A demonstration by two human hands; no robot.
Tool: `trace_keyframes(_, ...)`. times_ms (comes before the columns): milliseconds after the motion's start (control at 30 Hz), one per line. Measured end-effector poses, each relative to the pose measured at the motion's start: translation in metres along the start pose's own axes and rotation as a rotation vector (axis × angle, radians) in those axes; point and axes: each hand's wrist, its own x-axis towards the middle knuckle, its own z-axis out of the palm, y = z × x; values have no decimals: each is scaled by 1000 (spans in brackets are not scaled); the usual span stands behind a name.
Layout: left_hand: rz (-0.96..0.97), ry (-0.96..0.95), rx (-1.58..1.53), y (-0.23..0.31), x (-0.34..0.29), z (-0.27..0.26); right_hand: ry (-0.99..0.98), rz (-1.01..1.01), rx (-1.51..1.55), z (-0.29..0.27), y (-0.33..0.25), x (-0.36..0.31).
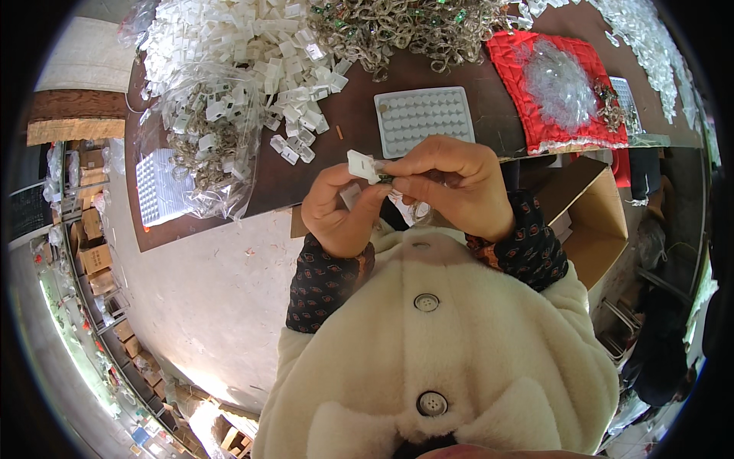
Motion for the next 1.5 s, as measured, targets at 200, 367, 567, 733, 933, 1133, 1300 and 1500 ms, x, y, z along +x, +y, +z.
trace_keyframes(200, 5, 97, -234, -7, -2, 7, 8, -232, -274, 7, 3, -1)
trace_keyframes(367, 7, 130, -147, -4, -3, 13, 31, -190, -221, 9, 8, 0)
trace_keyframes(567, -13, 217, -26, -8, -7, 28, 147, -83, -53, 20, 14, 1)
trace_keyframes(733, 89, 199, 121, -10, -5, 27, 168, -87, -105, 18, 9, 2)
trace_keyframes(933, 36, 239, 46, -4, -5, 28, 111, -39, -162, 16, 1, 3)
trace_keyframes(1133, 148, 220, 64, -11, -5, 26, 107, 22, -152, 21, 3, 5)
trace_keyframes(1300, 188, 150, 147, -14, -6, 20, 115, -60, -206, 16, -1, 5)
trace_keyframes(1500, 126, 65, 26, -8, -4, 15, 39, 114, 58, 2, -3, 16)
